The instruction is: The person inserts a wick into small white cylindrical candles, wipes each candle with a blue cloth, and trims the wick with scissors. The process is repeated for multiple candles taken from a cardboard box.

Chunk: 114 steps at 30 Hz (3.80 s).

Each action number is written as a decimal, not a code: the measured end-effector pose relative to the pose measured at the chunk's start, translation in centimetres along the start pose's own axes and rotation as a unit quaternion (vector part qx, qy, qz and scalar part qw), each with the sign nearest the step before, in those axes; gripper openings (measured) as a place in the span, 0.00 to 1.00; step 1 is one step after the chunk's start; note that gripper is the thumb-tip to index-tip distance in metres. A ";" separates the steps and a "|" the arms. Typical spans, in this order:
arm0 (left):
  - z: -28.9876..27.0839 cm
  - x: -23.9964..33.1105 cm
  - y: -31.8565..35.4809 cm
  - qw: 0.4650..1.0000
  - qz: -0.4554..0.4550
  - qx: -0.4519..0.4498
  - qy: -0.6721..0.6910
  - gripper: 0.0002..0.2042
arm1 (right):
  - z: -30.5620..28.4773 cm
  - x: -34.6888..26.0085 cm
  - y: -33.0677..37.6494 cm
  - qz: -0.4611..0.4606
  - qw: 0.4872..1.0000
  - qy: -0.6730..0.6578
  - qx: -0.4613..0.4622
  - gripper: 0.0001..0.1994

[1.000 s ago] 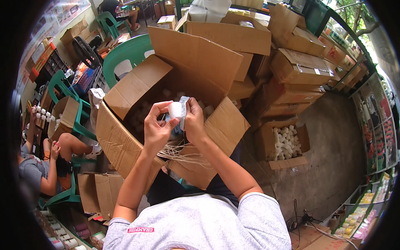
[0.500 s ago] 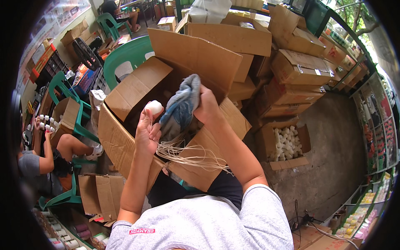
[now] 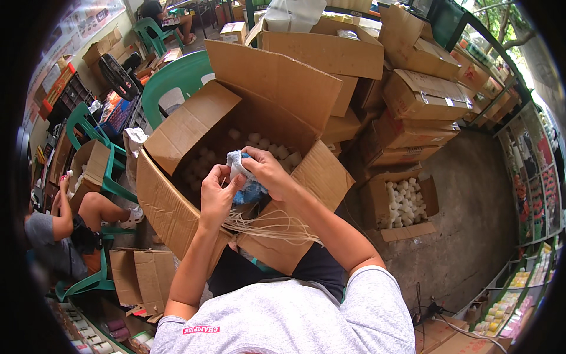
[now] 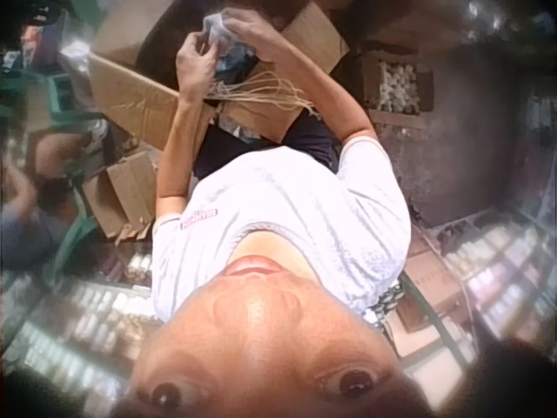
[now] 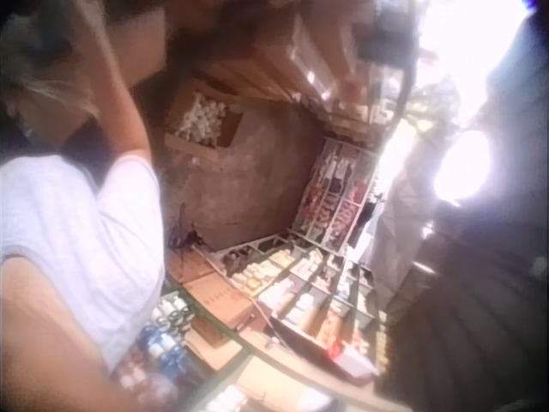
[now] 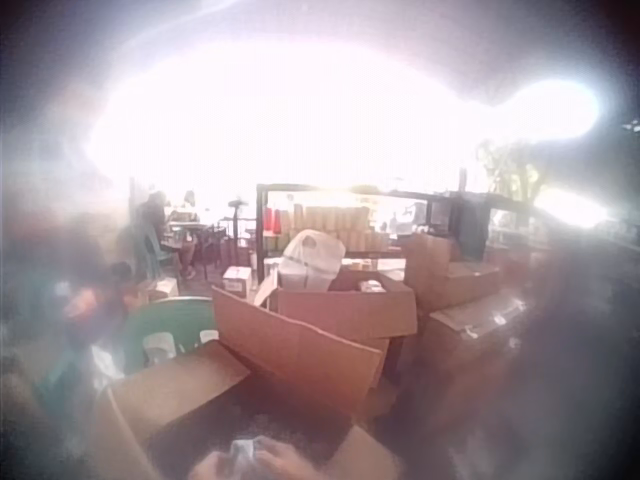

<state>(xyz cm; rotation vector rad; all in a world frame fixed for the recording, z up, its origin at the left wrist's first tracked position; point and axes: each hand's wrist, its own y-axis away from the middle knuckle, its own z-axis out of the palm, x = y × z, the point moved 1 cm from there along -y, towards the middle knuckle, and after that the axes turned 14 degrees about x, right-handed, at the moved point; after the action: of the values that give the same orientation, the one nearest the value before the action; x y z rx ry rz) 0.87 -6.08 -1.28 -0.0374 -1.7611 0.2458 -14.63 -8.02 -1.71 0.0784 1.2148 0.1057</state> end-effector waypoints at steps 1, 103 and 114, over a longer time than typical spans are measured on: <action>0.0 0.4 0.2 0.998 0.027 0.008 -0.050 0.24 | 0.0 0.3 -0.1 -0.035 0.999 0.022 0.003 0.07; 1.2 -0.3 0.6 0.986 0.031 -0.028 0.164 0.10 | 2.2 -0.6 2.1 -0.167 0.981 -0.061 0.081 0.04; 0.6 1.0 1.5 0.991 0.105 -0.053 -0.058 0.08 | 1.5 -0.3 1.9 -0.013 0.986 -0.042 0.159 0.01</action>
<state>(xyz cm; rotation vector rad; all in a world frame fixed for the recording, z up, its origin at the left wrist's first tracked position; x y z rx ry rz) -0.11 -4.54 -0.75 -0.2917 -1.8863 0.3105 -13.37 -6.18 -0.71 0.3435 1.1393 -0.1150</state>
